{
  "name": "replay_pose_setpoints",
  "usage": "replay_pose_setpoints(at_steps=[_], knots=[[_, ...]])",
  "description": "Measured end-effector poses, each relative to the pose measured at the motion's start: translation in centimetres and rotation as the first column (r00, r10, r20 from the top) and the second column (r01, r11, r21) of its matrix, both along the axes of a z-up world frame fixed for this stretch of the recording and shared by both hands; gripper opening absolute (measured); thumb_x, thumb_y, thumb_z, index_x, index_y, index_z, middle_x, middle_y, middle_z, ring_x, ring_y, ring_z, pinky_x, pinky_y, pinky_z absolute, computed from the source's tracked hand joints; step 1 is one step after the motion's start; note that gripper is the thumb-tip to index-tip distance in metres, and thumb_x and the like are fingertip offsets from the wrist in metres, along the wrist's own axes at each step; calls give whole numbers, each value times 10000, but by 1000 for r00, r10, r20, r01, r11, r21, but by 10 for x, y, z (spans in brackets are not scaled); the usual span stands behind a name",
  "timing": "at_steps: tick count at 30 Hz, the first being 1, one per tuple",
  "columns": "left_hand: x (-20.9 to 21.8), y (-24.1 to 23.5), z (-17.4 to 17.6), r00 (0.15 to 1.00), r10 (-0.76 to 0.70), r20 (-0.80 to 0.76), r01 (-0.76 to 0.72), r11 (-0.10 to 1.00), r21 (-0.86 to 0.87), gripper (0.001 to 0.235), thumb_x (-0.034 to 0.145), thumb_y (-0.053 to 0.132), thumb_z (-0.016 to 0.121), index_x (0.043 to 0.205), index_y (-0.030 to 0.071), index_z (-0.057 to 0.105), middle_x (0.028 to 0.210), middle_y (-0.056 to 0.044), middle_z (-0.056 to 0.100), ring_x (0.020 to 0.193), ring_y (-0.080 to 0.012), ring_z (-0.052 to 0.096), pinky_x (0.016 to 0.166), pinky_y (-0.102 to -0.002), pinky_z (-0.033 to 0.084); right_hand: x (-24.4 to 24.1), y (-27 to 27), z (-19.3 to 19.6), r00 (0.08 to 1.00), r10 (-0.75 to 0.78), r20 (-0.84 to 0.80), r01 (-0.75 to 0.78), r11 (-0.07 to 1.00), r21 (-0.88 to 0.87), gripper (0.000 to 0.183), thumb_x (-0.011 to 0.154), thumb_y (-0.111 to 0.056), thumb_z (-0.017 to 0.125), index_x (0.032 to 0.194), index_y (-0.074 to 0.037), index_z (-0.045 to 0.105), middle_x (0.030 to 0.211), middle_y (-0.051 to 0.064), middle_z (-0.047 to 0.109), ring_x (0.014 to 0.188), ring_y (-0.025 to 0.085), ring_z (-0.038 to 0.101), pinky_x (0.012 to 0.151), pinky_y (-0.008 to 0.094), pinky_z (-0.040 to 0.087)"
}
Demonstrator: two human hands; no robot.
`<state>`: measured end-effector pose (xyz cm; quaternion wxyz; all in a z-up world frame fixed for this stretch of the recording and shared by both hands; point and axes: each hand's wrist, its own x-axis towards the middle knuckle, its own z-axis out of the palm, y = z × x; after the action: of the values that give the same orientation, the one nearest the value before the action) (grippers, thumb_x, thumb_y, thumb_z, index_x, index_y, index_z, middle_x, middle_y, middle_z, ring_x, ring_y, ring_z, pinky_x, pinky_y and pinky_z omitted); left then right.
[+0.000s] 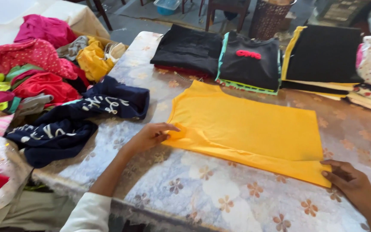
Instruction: The person folds a yellow t-shirt and a dark blue t-shirt on a table. They smooth out the fabric, fold the sleeves and sides, and then fold the shirts in half before placing them on a stack.
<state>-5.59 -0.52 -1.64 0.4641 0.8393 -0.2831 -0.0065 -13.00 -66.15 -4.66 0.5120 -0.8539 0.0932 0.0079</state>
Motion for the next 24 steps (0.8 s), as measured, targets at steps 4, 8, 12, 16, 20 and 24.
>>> replay_pose_setpoints(at_steps=[4, 8, 12, 16, 20, 24], knots=[[-1, -1, 14, 993, -102, 56, 101, 994, 34, 417, 902, -33, 642, 1291, 111, 691, 1298, -125, 709, 882, -197, 713, 725, -300, 551, 3, -19, -17, 999, 5, 47, 1, 991, -134, 321, 888, -92, 745, 1197, -4, 737, 944, 41, 630, 663, 137, 541, 532, 300, 425], [-14, -3, 32, 997, -51, -59, 54, 996, 64, 477, 829, -3, 671, 1285, 137, 687, 1298, -102, 682, 872, -210, 698, 752, -331, 567, 4, -17, -17, 999, 39, 13, -38, 997, -67, 334, 968, -68, 803, 1287, -41, 706, 845, 186, 584, 590, 210, 528, 486, 343, 396], [-22, -30, 29, 870, 63, 489, -125, 987, 96, 289, 812, 182, 831, 1093, 159, 767, 1262, -114, 662, 1053, -232, 624, 907, -399, 509, -14, 43, 45, 852, 341, 397, 42, 711, -702, 316, 716, -254, 804, 1009, -149, 753, 989, 15, 675, 875, 203, 654, 771, 358, 494], [-20, -70, -4, 772, -222, 596, 13, 942, 334, 228, 898, 320, 803, 1064, 164, 790, 1140, 14, 741, 1133, -174, 652, 1004, -388, 507, -10, 46, 17, 590, 681, 434, -31, 557, -830, 310, 690, -435, 797, 964, -295, 751, 1029, -84, 742, 1089, 184, 651, 1052, 416, 454], [-30, -113, -6, 778, -275, 565, 17, 908, 418, 315, 913, 325, 737, 1143, 109, 747, 1156, -64, 705, 1121, -249, 635, 980, -395, 504, 5, 70, -8, 581, 735, 349, -270, 579, -769, 363, 666, -377, 843, 952, -161, 785, 987, -56, 781, 1057, 234, 668, 923, 359, 532], [-27, -131, -22, 800, -224, 557, -12, 921, 388, 314, 945, 309, 701, 1191, 116, 719, 1162, -56, 700, 1109, -249, 641, 988, -392, 508, 23, 53, -45, 499, 811, 305, -198, 450, -871, 366, 724, -298, 812, 1047, -134, 760, 1057, 0, 759, 1075, 246, 684, 948, 409, 561]])
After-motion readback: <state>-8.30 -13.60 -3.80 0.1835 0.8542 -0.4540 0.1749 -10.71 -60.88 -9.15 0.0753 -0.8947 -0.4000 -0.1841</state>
